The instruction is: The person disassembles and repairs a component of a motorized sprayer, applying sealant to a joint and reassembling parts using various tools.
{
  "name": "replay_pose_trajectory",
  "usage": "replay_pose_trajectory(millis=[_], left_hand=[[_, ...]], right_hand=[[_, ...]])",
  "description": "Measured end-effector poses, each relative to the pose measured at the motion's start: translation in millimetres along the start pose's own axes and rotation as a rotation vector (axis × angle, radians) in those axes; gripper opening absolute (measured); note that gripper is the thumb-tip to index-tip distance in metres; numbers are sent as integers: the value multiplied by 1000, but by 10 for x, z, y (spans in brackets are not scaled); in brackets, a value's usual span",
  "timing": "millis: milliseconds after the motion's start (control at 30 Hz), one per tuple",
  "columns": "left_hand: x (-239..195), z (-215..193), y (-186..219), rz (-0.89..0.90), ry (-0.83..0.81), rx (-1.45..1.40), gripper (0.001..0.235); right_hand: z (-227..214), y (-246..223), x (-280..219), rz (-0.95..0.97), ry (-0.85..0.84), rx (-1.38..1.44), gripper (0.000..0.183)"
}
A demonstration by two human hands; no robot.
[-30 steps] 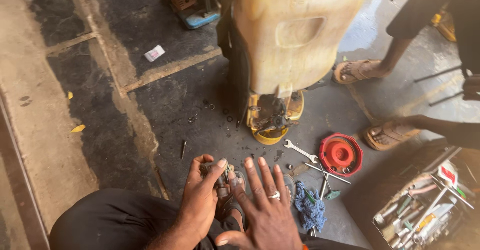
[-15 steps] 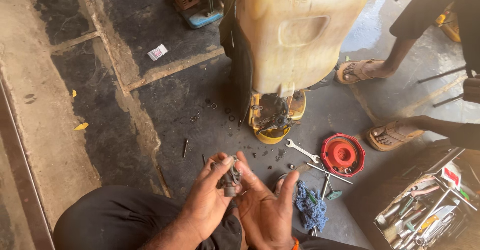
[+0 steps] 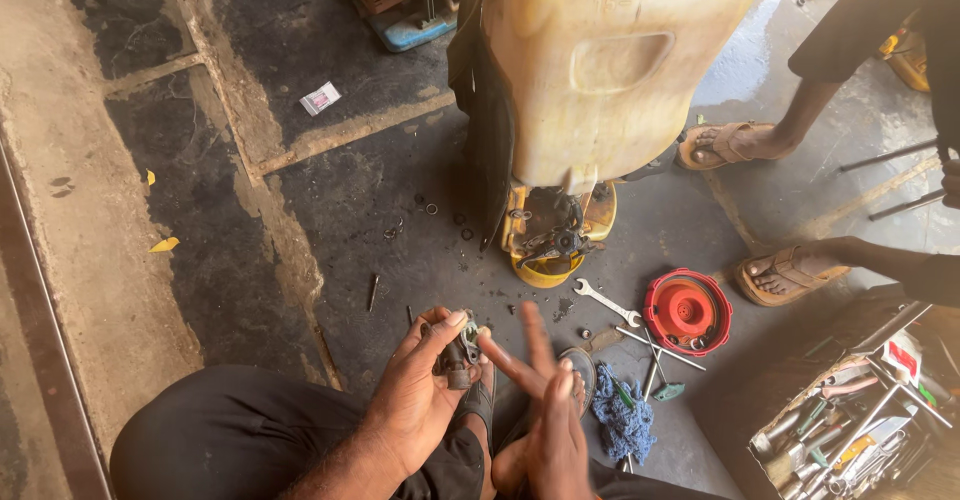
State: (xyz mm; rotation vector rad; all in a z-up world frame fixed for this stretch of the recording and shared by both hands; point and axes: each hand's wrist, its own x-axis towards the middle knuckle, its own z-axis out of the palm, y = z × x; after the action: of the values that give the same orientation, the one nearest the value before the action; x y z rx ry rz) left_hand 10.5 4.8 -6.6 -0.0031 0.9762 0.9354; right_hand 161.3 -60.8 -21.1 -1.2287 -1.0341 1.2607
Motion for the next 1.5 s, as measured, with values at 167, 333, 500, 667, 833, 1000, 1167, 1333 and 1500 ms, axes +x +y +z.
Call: replay_pose_trajectory(millis=[167,333,500,667,833,1000,1167,1333,1500], left_hand=[[4,-33,37,121,-40,66,25],[93,-120,-177,123,-20,130,22],[42,-94,-188,100,26,200,21],[48,-108,-216,153,-41,222,20],[95,-197,-204,114,53,249,20],[72,-169,-171,97,60,264,22],[48,-128,-139,46,44,222,25],[69,-120,-130,27,47,216,28],[81,-33,-156,121,65,161,33]], right_hand=[[-609,8,171,-165,186,-543,68],[-1910,1007,315,568,-71,-1497,72],[-2328,2504,-215,877,-33,-1516,99],[-2022,2844,-376,861,49,-1470,91],[-2147,2691,-328,953,309,-1352,117],[-2392,2608,-174,1024,303,-1365,47],[-2490,1524,-14,1106,91,-1354,44],[-2115,512,80,622,-221,-1151,50],[-977,291,14,361,16,-921,58]])
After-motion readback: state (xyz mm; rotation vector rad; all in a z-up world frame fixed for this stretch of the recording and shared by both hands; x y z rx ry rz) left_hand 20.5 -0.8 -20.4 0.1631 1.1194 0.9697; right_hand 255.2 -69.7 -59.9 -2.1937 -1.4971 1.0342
